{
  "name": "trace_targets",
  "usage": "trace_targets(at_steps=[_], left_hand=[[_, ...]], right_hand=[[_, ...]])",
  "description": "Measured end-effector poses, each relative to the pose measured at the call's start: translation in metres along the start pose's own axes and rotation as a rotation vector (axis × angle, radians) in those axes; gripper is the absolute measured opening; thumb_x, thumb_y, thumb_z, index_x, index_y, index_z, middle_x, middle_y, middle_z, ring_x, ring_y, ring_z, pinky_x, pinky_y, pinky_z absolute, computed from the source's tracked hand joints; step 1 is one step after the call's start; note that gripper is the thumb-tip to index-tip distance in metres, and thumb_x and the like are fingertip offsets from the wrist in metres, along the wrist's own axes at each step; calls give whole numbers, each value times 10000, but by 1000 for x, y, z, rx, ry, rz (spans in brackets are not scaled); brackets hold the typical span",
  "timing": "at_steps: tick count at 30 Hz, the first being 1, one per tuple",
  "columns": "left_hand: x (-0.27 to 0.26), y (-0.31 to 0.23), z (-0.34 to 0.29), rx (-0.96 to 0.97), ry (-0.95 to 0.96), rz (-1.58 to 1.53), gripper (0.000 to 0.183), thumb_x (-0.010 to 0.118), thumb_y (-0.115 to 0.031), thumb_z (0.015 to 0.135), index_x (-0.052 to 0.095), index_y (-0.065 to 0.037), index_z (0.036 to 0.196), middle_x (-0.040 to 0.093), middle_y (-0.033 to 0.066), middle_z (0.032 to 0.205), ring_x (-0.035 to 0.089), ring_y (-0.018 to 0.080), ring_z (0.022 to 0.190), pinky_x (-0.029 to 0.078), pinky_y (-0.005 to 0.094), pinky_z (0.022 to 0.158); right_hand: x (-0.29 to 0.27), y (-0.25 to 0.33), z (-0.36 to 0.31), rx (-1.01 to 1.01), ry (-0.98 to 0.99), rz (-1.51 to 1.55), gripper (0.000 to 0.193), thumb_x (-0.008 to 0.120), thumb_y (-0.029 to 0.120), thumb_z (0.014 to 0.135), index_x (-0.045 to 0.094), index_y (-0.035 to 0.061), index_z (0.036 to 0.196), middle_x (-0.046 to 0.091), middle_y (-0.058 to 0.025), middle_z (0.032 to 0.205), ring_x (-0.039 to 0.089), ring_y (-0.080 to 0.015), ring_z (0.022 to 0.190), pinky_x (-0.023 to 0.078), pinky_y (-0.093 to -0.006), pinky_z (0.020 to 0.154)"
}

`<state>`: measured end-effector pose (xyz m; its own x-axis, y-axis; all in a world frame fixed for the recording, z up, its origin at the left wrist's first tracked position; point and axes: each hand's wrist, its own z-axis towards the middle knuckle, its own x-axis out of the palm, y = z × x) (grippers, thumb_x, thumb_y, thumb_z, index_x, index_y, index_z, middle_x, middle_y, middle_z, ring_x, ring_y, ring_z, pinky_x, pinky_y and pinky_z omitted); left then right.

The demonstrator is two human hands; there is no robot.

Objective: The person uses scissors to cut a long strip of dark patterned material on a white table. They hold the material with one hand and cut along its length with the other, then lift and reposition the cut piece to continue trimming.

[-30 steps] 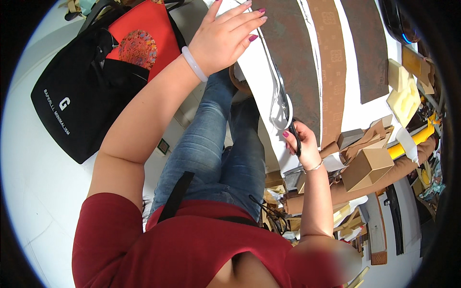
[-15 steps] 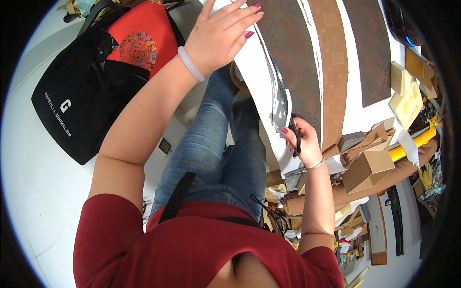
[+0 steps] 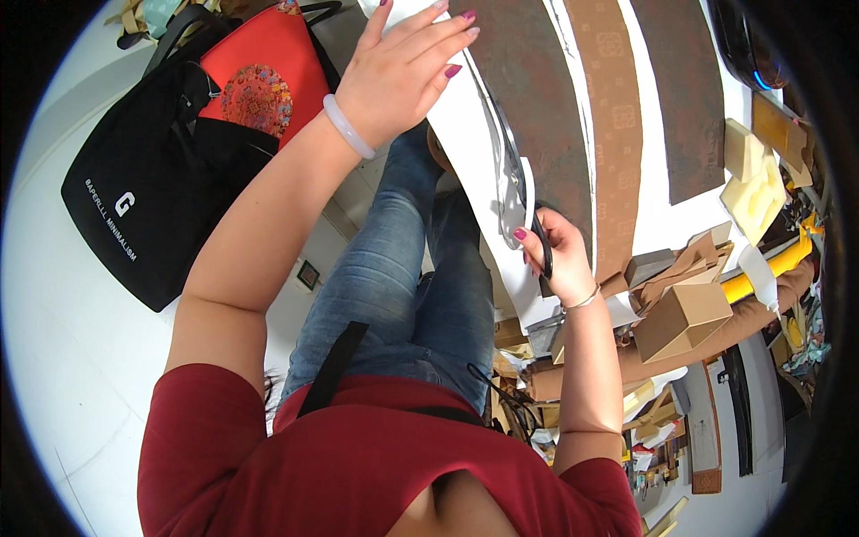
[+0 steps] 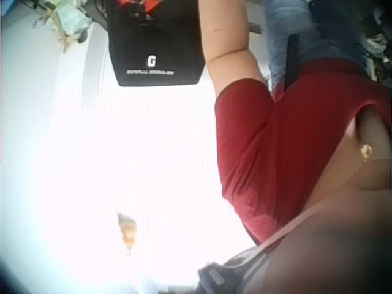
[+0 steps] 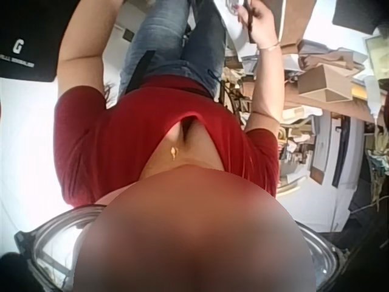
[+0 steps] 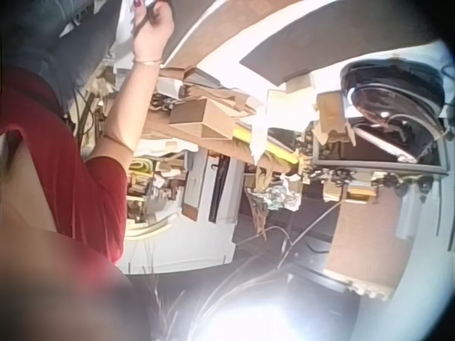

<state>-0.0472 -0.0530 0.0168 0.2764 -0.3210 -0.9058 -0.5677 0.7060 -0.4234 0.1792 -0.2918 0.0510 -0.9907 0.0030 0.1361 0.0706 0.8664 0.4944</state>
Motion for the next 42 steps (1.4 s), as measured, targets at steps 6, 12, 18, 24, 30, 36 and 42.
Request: trace_targets(at_steps=[6, 12, 18, 24, 30, 36, 42], left_hand=[[-2, 13, 6, -16, -64, -17, 512, 641, -112, 893, 593, -80, 1401, 556, 73, 1489, 436, 266, 1458, 167, 591, 1234], [0, 16, 6, 17, -54, 23, 500, 635, -145, 908, 591, -77, 1402, 547, 65, 1501, 426, 257, 1466, 168, 592, 1231], [-8, 30, 16, -14, -62, 43, 505, 628, -146, 903, 589, -55, 1399, 543, 82, 1500, 440, 279, 1451, 184, 604, 1221], [-7, 43, 24, 15, -116, 50, 504, 619, -141, 906, 588, -56, 1402, 540, 90, 1502, 433, 297, 1453, 190, 618, 1212], [-11, 45, 24, 4, -69, 9, 501, 620, -144, 911, 587, -61, 1403, 536, 97, 1505, 435, 301, 1451, 189, 621, 1206], [-17, 60, 35, -21, -130, 24, 503, 618, -125, 904, 582, -64, 1402, 538, 111, 1491, 434, 308, 1450, 200, 629, 1199], [-17, 68, 40, -11, -118, 35, 501, 618, -128, 901, 585, -64, 1396, 538, 100, 1492, 431, 318, 1450, 197, 637, 1202]], right_hand=[[-1, 7, 2, 21, 22, 80, 253, 734, 263, 973, 583, 62, 948, 561, 27, 665, 472, -50, 505, 369, -205, 489], [3, 22, 14, -33, 19, 92, 267, 735, 280, 973, 582, 64, 941, 549, 30, 659, 461, -53, 502, 370, -213, 497], [3, 26, 14, 23, -36, -5, 287, 736, 302, 976, 585, 63, 923, 540, 32, 632, 456, -52, 494, 372, -215, 493], [5, 42, 19, 14, 19, 99, 280, 741, 293, 969, 599, 52, 984, 558, 24, 704, 484, -55, 537, 387, -210, 517], [12, 58, 28, -39, -9, 112, 264, 732, 273, 976, 601, 46, 1002, 551, 27, 703, 474, -53, 534, 384, -213, 514], [8, 52, 29, 38, -36, -8, 245, 726, 254, 982, 603, 44, 1004, 528, 35, 638, 446, -51, 487, 371, -213, 484], [8, 66, 34, 52, -3, 137, 265, 806, 255, 924, 633, 60, 974, 554, 51, 663, 470, -29, 518, 365, -200, 497]])
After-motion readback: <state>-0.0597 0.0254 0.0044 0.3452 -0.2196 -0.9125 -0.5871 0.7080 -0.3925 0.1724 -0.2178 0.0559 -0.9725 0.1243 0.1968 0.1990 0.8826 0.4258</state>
